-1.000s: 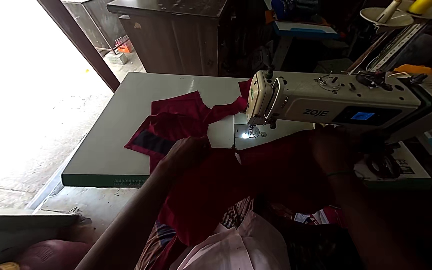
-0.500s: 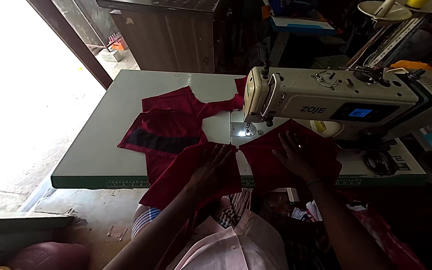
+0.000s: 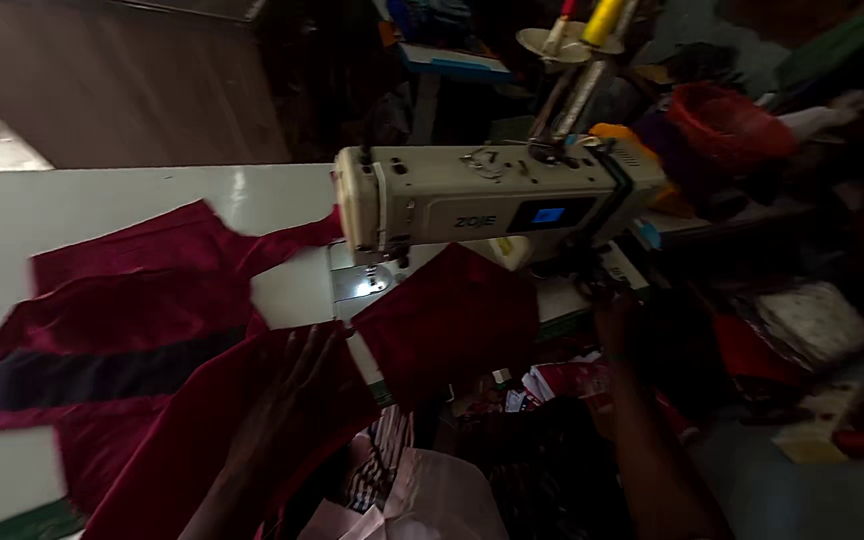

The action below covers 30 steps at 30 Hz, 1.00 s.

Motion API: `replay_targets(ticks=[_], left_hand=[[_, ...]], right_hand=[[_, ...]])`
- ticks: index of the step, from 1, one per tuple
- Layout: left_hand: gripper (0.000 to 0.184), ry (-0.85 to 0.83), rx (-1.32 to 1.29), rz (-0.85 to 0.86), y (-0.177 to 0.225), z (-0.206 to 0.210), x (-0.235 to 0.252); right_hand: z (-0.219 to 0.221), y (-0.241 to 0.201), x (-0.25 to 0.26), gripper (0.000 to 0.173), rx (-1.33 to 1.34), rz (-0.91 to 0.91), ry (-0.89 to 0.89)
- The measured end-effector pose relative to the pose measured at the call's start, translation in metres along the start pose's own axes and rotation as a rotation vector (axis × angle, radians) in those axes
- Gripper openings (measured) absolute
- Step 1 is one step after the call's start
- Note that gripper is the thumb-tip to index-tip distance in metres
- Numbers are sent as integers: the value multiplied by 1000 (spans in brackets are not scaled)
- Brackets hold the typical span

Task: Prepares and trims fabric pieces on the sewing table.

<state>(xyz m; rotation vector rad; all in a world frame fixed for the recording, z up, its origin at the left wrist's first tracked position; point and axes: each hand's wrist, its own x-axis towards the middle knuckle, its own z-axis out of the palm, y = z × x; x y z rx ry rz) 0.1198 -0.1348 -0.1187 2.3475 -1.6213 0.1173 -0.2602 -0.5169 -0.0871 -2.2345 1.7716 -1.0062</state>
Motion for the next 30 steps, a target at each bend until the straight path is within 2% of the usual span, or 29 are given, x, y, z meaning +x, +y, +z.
replay_targets(ticks=[2, 5, 10, 14, 17, 19, 21, 22, 25, 27, 28, 30], left_hand=[[83, 41, 6, 23, -1, 3, 3], [88, 69, -2, 33, -2, 5, 3], [81, 41, 17, 11, 2, 0, 6], [80, -73, 24, -70, 7, -5, 6], [83, -118, 3, -108, 8, -8, 5], [80, -111, -44, -111, 8, -9, 6], [78, -71, -84, -101, 8, -6, 5], [77, -66, -96, -102, 8, -6, 5], [76, -80, -123, -106, 10, -9, 3], [75, -91, -102, -102, 9, -8, 3], [74, -99, -90, -97, 9, -6, 3], [73, -110, -69, -89, 7, -2, 3]], right_hand=[[-2, 5, 16, 40, -79, 60, -89], [13, 11, 27, 46, -206, 24, -248], [0, -22, 25, 35, -377, -99, -249], [-8, -36, 49, 36, -430, -85, -487], [-1, -12, 79, 38, -442, -170, -667], [-2, 9, 90, 41, -307, -94, -740], [-21, 17, 77, 41, -173, 24, -755], [-33, 25, 69, 42, -37, 19, -751], [-52, -4, 3, 37, 528, 391, -683], [-50, -11, -41, 47, 968, 624, -679], [-49, -22, -63, 52, 1121, 682, -642], [-53, -62, -112, 56, 1244, 707, -523]])
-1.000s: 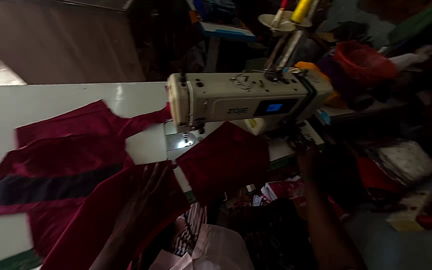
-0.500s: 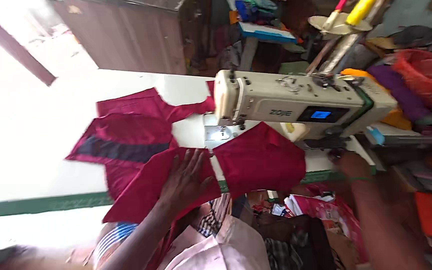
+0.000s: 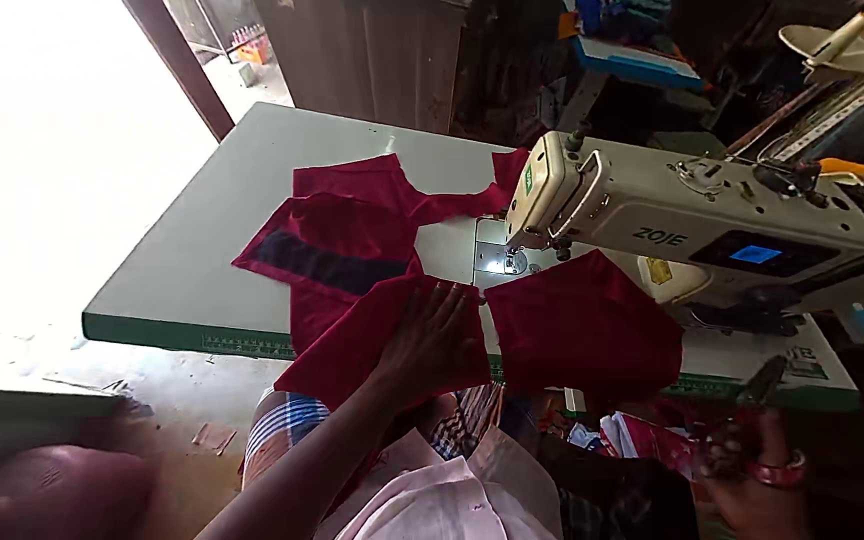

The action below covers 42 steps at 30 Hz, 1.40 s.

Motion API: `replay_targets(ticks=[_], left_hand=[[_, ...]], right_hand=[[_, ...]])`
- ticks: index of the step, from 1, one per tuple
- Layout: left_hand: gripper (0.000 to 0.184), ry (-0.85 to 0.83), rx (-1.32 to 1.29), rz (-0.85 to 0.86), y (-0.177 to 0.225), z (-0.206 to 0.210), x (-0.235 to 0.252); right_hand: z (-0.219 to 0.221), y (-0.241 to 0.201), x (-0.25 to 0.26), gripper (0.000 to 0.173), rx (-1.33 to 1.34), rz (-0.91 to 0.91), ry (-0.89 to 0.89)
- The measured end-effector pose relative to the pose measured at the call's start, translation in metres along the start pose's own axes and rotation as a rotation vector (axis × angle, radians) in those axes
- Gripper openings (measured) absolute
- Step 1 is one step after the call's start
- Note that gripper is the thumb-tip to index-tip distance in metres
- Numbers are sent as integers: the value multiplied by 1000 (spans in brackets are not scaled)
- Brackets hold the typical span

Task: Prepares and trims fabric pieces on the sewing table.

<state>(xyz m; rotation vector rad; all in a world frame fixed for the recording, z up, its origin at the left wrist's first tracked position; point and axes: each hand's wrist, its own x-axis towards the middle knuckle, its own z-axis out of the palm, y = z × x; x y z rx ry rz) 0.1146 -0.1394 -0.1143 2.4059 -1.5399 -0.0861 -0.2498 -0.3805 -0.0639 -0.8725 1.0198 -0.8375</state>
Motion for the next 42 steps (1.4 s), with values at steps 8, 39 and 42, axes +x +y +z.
replay_targets(ticks=[8, 39, 42], left_hand=[[69, 3, 92, 13, 0, -1, 0], [69, -15, 41, -16, 3, -5, 0], [69, -6, 58, -9, 3, -4, 0]], right_hand=[[48, 101, -98, 37, -412, -120, -677], [129, 80, -81, 57, -445, 463, -858], [135, 82, -82, 56, -473, 451, -851]])
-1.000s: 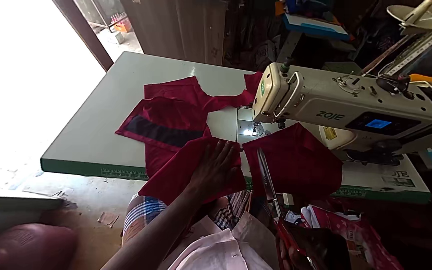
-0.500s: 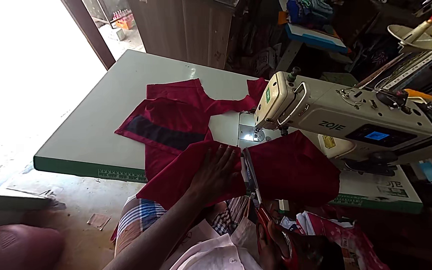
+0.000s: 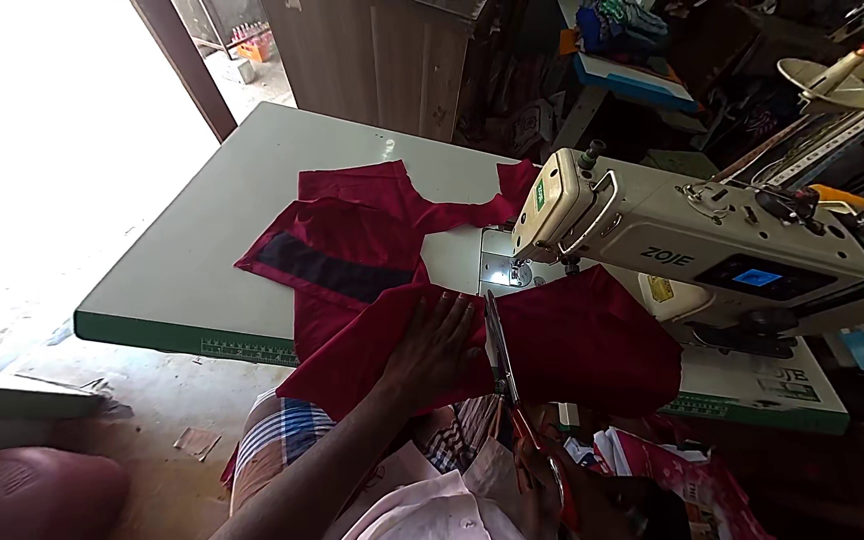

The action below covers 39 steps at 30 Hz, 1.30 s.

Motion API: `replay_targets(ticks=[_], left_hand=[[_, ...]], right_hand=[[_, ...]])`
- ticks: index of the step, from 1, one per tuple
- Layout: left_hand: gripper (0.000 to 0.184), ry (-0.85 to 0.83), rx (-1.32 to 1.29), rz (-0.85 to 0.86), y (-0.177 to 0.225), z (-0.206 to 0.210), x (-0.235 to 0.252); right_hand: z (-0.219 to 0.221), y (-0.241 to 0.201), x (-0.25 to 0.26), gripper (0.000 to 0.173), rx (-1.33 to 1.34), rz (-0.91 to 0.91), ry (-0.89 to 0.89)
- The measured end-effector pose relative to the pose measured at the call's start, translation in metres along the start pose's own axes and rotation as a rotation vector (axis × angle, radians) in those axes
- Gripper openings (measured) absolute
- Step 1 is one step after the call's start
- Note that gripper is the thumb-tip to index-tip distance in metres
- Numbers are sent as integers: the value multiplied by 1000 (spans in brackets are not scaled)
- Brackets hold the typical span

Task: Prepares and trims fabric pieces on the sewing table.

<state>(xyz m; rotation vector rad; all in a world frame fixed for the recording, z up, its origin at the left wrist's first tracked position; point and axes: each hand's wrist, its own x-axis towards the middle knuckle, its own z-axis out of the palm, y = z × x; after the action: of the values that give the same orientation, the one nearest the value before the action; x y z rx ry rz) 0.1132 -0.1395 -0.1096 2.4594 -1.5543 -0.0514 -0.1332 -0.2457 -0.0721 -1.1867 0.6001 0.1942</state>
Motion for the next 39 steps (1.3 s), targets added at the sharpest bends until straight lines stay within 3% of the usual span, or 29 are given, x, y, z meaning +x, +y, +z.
replay_targets(ticks=[11, 14, 18, 21, 24, 27, 30, 39], left_hand=[[75, -28, -6, -30, -7, -2, 2], [79, -32, -39, -112, -33, -13, 3], [83, 6, -15, -256, -86, -27, -9], [85, 18, 22, -322, -108, -32, -16], [88, 22, 48, -332, -110, -30, -19], [90, 52, 46, -307, -115, -26, -18], [92, 89, 44, -293, -116, -23, -18], [89, 35, 68, -353, -115, -23, -15]], right_hand=[[-2, -5, -4, 50, 2, 20, -3], [-6, 1, -19, 45, -211, -69, 18], [-24, 31, -35, 56, -879, -389, 341], [-44, 72, -26, 54, -710, -610, 635], [-63, 72, -13, 33, -345, -721, 935], [-103, 52, -10, 34, -104, -650, 1161], [-156, 31, -26, 38, -6, -481, 1275], [-303, -37, -79, 52, -486, 141, 1163]])
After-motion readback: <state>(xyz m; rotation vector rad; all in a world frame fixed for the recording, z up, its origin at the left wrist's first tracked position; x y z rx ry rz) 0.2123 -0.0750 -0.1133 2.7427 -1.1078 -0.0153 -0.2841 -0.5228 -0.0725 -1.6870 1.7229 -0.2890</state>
